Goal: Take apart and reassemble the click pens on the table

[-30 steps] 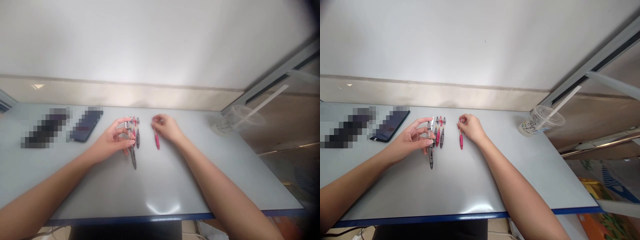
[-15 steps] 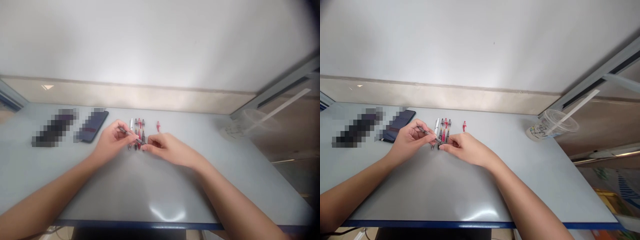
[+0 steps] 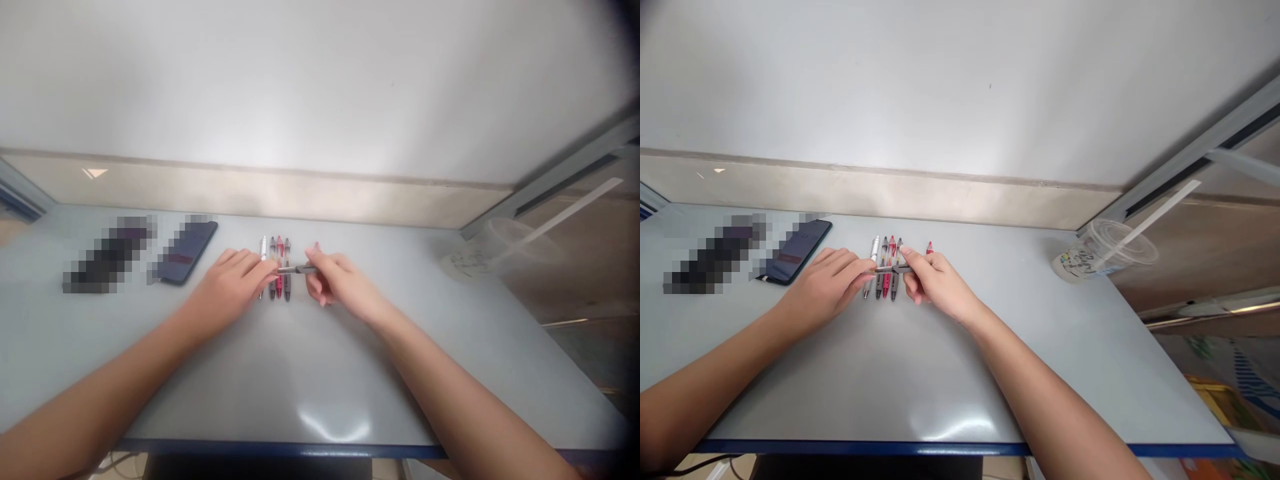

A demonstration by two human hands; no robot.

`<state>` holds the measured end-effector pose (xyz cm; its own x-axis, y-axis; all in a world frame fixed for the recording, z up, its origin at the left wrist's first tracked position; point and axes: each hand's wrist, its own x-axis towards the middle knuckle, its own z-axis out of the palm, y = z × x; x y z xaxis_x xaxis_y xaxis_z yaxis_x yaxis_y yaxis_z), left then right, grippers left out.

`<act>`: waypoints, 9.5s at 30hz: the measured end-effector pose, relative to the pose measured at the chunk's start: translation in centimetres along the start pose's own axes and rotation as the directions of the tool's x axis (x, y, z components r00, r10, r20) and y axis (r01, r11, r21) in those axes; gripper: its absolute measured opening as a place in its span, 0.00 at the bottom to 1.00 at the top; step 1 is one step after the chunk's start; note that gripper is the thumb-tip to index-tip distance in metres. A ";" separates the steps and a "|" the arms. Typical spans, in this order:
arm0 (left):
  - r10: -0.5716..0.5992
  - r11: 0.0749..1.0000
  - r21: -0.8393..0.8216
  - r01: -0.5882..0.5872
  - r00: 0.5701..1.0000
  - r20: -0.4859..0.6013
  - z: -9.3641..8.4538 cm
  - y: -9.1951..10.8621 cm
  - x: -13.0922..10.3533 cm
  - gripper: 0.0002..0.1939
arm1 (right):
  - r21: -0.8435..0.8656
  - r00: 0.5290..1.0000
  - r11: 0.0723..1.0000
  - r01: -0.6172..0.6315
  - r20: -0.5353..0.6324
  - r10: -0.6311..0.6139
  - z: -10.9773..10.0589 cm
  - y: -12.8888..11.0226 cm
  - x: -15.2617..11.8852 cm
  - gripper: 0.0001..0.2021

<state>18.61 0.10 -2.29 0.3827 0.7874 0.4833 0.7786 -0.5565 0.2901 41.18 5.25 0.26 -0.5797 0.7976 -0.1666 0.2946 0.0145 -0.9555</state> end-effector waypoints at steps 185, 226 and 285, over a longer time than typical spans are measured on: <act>-0.035 0.992 -0.125 0.036 0.999 0.011 2.9 0.1 -0.1 0.09 | 0.097 0.970 0.980 0.173 -0.190 -0.152 -3.0 2.1 2.8 0.14; -0.513 0.858 0.156 0.489 0.802 0.306 2.2 2.4 4.8 0.14 | 0.205 0.898 0.891 0.404 -0.274 -0.344 -4.9 5.4 6.1 0.16; -0.670 0.637 -0.251 0.729 0.684 0.289 0.6 -2.8 2.7 0.17 | 0.104 0.930 0.950 0.294 -0.263 -0.258 -4.4 5.1 6.1 0.20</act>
<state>17.75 3.98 -2.33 -0.1160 0.9880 -0.1019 0.6501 0.1531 0.7443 42.48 12.83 -4.52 -0.4154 0.8962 0.1560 0.0307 0.1852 -0.9822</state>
